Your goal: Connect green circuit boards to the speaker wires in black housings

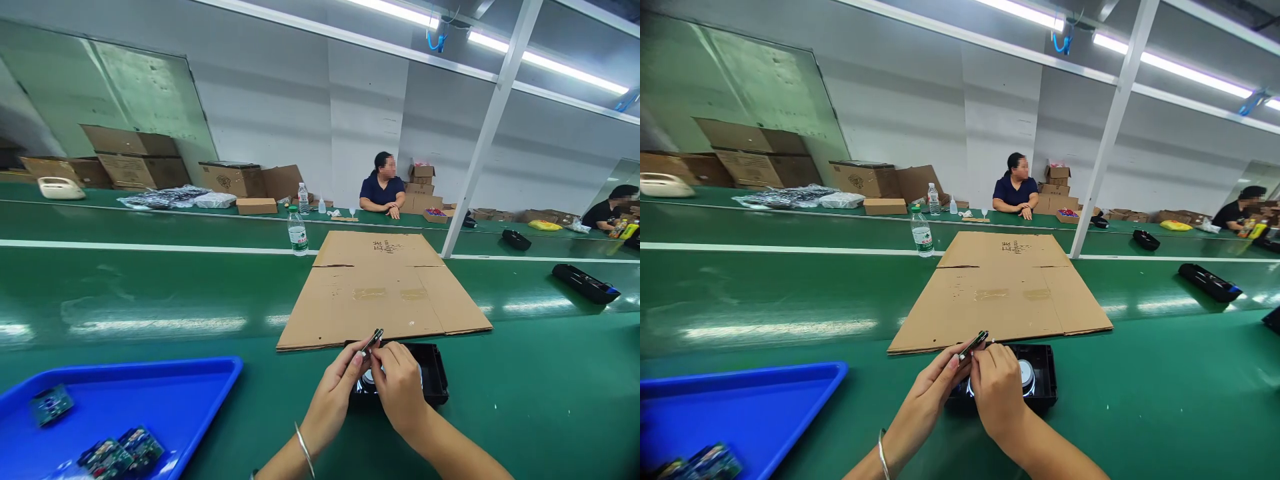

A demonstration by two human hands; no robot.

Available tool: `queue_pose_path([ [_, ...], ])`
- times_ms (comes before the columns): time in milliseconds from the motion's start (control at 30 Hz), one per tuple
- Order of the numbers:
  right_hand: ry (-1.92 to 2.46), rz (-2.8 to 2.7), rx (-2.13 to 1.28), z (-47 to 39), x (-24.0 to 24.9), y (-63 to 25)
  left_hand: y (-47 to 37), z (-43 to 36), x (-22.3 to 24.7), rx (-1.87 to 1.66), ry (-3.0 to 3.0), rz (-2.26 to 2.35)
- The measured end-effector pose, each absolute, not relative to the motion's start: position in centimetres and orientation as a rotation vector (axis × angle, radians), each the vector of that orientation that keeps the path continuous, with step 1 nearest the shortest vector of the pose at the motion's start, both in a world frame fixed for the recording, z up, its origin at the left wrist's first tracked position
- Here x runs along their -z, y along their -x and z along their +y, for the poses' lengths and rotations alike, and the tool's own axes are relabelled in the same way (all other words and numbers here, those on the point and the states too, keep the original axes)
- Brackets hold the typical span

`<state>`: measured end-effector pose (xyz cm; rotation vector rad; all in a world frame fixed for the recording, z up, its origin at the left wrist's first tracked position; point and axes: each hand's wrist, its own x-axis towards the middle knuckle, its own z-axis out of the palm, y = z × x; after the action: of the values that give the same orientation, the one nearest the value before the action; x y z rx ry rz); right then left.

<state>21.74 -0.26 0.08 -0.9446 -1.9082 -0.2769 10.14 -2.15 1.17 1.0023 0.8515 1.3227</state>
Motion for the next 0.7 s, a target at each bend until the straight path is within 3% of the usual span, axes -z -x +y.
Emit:
queue_pose_path([
  [433, 0.801, -1.931, 0.113, 0.1, -0.8, -22.3, -9.2, -2.0, -2.5, -1.203, -1.145, 0.94],
  [600, 0.81, -2.181, -0.167, 0.7, -2.5, -24.0, -7.3, -1.9, -4.2, -0.948, -1.24, 1.014],
  [700, 1.048, -2.261, -0.371, 1.2, -4.1, -26.3, -6.7, -1.9, -4.5, -0.844, -1.151, 0.992],
])
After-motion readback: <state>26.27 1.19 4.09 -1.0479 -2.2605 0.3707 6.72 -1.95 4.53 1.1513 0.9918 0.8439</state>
